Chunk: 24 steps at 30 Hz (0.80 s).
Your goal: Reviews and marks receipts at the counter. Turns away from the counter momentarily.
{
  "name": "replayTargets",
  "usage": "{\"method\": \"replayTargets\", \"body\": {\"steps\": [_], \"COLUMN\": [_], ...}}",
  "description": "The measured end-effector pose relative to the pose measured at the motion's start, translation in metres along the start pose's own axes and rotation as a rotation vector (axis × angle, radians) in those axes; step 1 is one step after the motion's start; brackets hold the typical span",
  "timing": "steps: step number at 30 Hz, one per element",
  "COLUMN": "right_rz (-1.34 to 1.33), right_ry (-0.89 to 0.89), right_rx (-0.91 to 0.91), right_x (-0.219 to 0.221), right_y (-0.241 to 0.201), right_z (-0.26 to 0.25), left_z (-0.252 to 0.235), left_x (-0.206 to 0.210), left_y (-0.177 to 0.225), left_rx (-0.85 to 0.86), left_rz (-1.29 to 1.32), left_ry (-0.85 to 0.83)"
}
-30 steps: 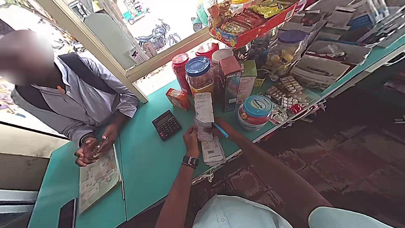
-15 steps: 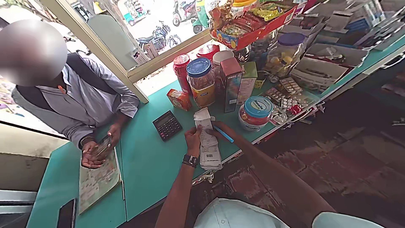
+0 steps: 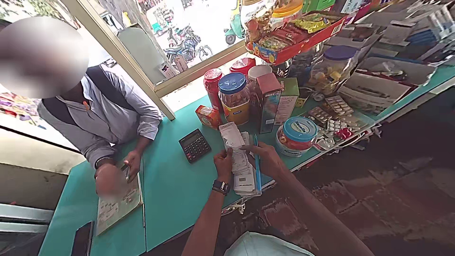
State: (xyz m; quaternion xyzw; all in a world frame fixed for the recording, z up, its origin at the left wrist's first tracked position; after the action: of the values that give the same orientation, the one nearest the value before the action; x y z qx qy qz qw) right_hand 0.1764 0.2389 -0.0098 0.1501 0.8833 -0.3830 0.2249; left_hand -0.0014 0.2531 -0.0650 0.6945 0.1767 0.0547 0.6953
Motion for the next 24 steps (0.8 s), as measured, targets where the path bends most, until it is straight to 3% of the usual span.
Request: {"method": "replayTargets", "body": {"steps": [3, 6, 9, 16, 21, 24], "right_rz": [0.070, 0.039, -0.059, -0.239, -0.250, -0.335], "right_ry": [0.197, 0.245, 0.144, -0.054, -0.137, -0.228], "right_rx": [0.020, 0.229, 0.477, 0.661, 0.660, 0.613], "right_x": [0.010, 0.021, 0.025, 0.027, 0.021, 0.017], "right_y": [0.000, 0.007, 0.013, 0.030, 0.041, 0.040], "right_z": [-0.015, -0.027, -0.025, -0.031, -0.025, -0.019], "left_z": [0.001, 0.004, 0.007, 0.010, 0.007, 0.004], "left_x": [0.004, 0.004, 0.000, -0.003, -0.015, -0.015], "left_y": [-0.002, 0.000, 0.000, 0.002, 0.006, 0.009], "left_rx": [0.033, 0.043, 0.018, 0.036, 0.010, -0.043], "left_rz": [-0.001, 0.073, 0.128, 0.137, 0.204, 0.214], "left_ry": [-0.007, -0.015, -0.036, -0.099, -0.160, -0.101]}}
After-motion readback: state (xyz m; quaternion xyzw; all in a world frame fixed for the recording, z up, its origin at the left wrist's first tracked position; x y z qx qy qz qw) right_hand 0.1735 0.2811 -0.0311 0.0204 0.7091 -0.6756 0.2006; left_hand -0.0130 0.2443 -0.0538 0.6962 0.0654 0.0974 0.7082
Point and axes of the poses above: each hand's wrist, its own z-axis away from the middle knuckle, its own x-axis out of the palm, y = z × x, the point moved 2 cm from there along -z, towards the middle knuckle, and after that the axes turned 2 degrees about -z, right-handed, at the moved point
